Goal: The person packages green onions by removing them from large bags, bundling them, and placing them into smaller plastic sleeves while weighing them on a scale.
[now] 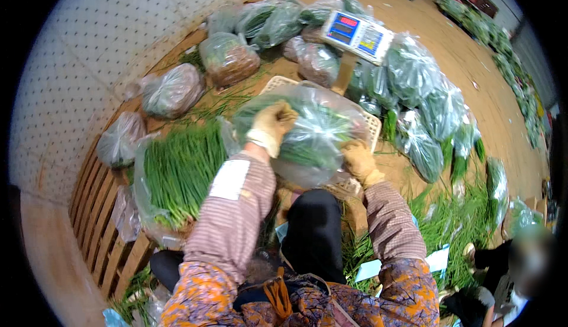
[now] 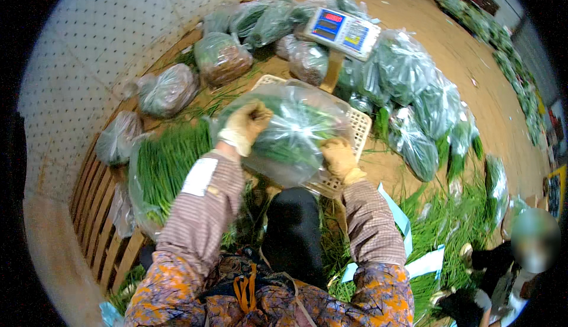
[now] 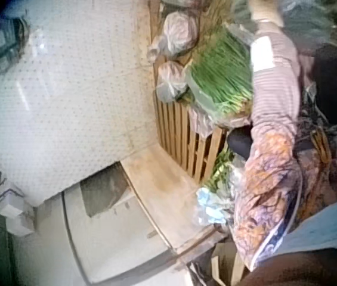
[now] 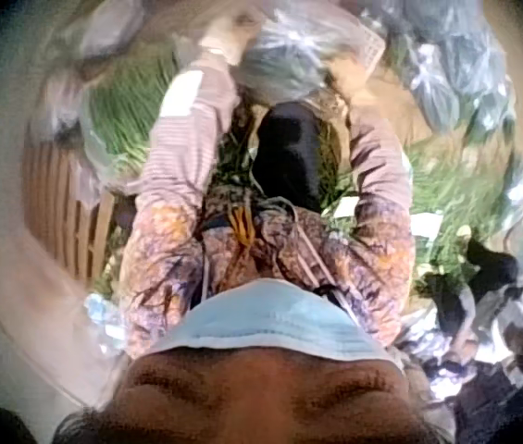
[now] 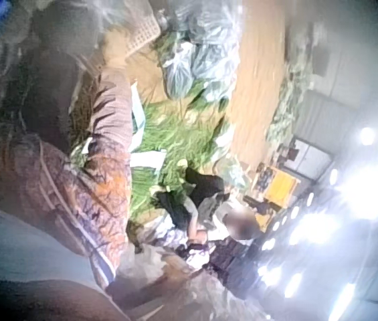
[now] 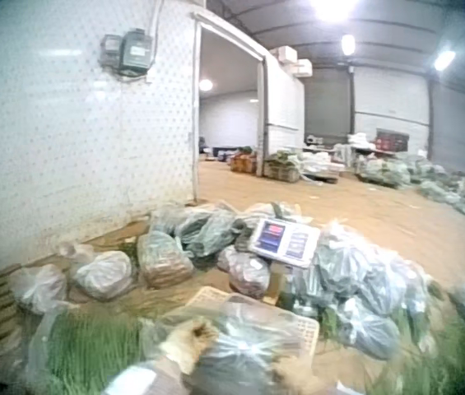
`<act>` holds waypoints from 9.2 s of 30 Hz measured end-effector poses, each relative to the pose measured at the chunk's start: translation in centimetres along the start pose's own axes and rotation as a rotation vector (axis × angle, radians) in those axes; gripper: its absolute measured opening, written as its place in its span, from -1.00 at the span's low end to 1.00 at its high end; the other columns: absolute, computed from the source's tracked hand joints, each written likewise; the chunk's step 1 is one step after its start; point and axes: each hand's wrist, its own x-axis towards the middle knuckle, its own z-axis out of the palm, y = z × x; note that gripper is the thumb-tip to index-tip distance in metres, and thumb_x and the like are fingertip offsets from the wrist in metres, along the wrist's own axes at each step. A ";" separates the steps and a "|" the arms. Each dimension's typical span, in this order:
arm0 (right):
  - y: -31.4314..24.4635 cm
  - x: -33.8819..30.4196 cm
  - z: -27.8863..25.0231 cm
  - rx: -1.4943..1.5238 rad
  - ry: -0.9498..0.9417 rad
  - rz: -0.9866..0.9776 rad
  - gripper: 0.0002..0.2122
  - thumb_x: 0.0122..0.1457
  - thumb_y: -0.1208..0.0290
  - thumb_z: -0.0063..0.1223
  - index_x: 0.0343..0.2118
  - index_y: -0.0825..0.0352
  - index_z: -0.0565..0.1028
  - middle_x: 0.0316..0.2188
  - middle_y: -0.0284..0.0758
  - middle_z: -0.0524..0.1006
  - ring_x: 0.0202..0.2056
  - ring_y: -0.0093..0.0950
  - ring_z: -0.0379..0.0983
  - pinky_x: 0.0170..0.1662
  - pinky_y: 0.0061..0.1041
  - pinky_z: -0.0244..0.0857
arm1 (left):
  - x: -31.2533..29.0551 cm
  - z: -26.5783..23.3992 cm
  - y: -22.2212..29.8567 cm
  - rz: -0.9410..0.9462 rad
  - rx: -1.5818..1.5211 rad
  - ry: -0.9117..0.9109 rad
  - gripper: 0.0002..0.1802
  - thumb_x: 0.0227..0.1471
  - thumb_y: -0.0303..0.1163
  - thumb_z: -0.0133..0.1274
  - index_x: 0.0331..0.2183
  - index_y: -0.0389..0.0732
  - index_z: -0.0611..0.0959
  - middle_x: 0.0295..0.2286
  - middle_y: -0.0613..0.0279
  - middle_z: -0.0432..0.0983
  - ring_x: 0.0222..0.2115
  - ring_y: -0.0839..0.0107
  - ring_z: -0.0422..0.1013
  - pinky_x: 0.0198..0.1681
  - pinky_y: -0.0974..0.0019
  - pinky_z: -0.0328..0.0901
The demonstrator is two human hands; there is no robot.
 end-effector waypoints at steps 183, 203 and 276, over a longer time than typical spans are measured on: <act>-7.7 8.1 4.7 -0.279 -0.218 0.224 -0.87 -0.08 0.50 -0.13 -0.47 0.34 0.46 -0.42 -0.22 0.43 -0.36 -0.27 0.41 -0.40 -0.33 0.33 | -30.1 -25.3 -10.8 -0.202 1.518 0.208 -0.74 -0.16 -0.40 0.05 -0.35 -0.31 0.53 -0.40 0.01 0.44 -0.35 0.17 0.39 -0.27 0.30 0.27; -22.3 9.8 -15.0 0.802 -0.025 -0.330 -0.76 -0.12 0.55 -0.16 -0.30 0.34 0.34 -0.40 -0.15 0.39 -0.31 -0.19 0.35 -0.26 -0.36 0.26 | -35.2 -13.8 7.0 0.228 0.705 0.661 -0.26 -0.04 -0.26 -0.06 0.11 -0.16 -0.01 0.08 0.05 -0.04 0.04 0.20 0.05 0.04 0.23 0.02; -22.9 -5.6 14.5 0.482 -0.776 0.356 -0.75 0.01 0.36 0.03 -0.27 0.37 0.46 -0.38 -0.22 0.51 -0.32 -0.46 0.40 -0.23 -0.51 0.24 | -29.0 -20.0 -13.5 -0.262 1.527 -0.062 -0.59 -0.11 -0.13 -0.08 -0.35 -0.31 0.49 -0.34 -0.07 0.40 -0.28 0.05 0.34 -0.24 0.11 0.22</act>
